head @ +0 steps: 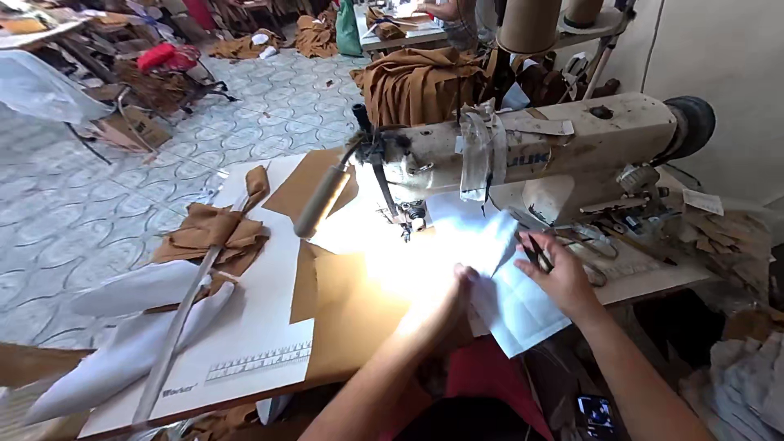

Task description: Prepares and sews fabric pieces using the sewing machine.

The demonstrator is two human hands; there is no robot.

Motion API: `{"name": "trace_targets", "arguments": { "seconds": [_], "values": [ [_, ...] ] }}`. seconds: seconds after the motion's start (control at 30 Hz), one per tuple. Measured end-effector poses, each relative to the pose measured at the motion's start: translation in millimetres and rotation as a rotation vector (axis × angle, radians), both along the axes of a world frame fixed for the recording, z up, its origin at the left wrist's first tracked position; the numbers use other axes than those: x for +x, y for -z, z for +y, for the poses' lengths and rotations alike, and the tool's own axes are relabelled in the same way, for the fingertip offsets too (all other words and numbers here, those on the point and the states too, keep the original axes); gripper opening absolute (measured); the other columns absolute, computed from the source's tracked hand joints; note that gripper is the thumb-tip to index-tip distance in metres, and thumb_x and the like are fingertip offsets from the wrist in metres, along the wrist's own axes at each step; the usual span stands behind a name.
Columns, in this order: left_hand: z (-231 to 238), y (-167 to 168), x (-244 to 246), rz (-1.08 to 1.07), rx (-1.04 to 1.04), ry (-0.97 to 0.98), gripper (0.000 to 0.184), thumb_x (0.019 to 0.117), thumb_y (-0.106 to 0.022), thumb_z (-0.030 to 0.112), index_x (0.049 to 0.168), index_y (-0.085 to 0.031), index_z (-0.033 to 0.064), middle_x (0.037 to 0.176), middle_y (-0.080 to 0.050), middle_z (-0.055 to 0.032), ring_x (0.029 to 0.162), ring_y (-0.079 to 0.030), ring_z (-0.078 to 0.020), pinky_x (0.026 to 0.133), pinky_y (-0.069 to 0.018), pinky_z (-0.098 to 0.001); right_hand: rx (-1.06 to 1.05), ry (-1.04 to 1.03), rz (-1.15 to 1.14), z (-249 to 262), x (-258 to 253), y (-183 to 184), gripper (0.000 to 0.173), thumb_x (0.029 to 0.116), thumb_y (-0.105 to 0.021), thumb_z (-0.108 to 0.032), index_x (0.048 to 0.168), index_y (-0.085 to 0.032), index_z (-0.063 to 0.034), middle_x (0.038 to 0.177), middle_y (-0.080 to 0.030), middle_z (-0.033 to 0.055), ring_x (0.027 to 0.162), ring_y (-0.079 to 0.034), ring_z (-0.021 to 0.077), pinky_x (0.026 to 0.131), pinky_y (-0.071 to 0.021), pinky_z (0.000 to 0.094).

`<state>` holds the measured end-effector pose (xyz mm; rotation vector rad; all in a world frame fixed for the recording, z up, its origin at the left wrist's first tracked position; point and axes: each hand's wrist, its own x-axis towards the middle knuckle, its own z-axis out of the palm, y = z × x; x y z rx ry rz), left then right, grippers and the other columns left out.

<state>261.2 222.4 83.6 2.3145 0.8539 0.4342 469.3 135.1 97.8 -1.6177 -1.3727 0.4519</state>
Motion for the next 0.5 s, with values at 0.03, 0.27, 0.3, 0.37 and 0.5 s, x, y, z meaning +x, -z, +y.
{"name": "trace_targets", "arguments": {
  "seconds": [0.03,0.27,0.3,0.37,0.5],
  "values": [
    [-13.6,-4.9,1.7,0.044,-0.05,0.041,0.025,0.1018,-0.054,0.012,0.116,-0.071,-0.0006,0.107,-0.07,-0.0199,0.1,-0.069,-0.0328,0.09,-0.0538,-0.0494,-0.044,-0.009,-0.009,-2.2,-5.2,1.3,0.057,0.0939,-0.071,-0.028,0.138,-0.056,0.0053,0.12,-0.07,0.0194,0.104,-0.07,0.0209,0.093,-0.0559,0.038],
    [-27.0,-3.7,-8.7,-0.33,0.246,-0.039,0.015,0.0927,-0.062,0.009,0.099,-0.073,0.0004,0.095,-0.073,-0.0133,0.087,-0.072,-0.0223,0.077,-0.0586,-0.0354,-0.169,-0.087,-0.416,-34.6,-34.7,27.2,0.037,0.0845,-0.08,-0.024,0.114,-0.075,-0.0011,0.116,-0.069,0.0245,0.089,-0.072,0.0404,0.073,-0.0582,0.0575],
    [-9.0,-10.6,-6.1,-0.291,0.239,-0.088,0.024,0.0952,-0.062,0.014,0.109,-0.07,-0.0035,0.104,-0.073,-0.0184,0.096,-0.071,-0.0279,0.084,-0.0565,-0.04,-0.138,-0.117,-0.434,-36.4,-36.9,28.9,0.032,0.0808,-0.081,-0.016,0.107,-0.076,0.0007,0.113,-0.07,0.0245,0.086,-0.073,0.0399,0.07,-0.0587,0.0567],
    [23.8,-18.1,3.6,-0.107,0.162,-0.109,0.051,0.0972,-0.065,0.031,0.134,-0.06,-0.0033,0.126,-0.066,-0.0245,0.117,-0.064,-0.0382,0.1,-0.0486,-0.0531,-0.079,-0.195,-0.425,-39.2,-38.9,29.7,0.027,0.0727,-0.079,-0.001,0.099,-0.075,0.0041,0.104,-0.072,0.0235,0.08,-0.073,0.0379,0.066,-0.0586,0.0545],
    [38.3,-25.0,26.1,0.297,0.05,-0.016,0.067,0.0911,-0.074,0.041,0.145,-0.054,0.0073,0.139,-0.057,-0.0234,0.131,-0.051,-0.0422,0.108,-0.0371,-0.0617,-0.063,-0.406,-0.352,-49.5,-31.1,28.3,0.023,0.0738,-0.077,-0.004,0.096,-0.075,0.0021,0.1,-0.072,0.0174,0.078,-0.072,0.0301,0.066,-0.0588,0.0484]
  ]
}}
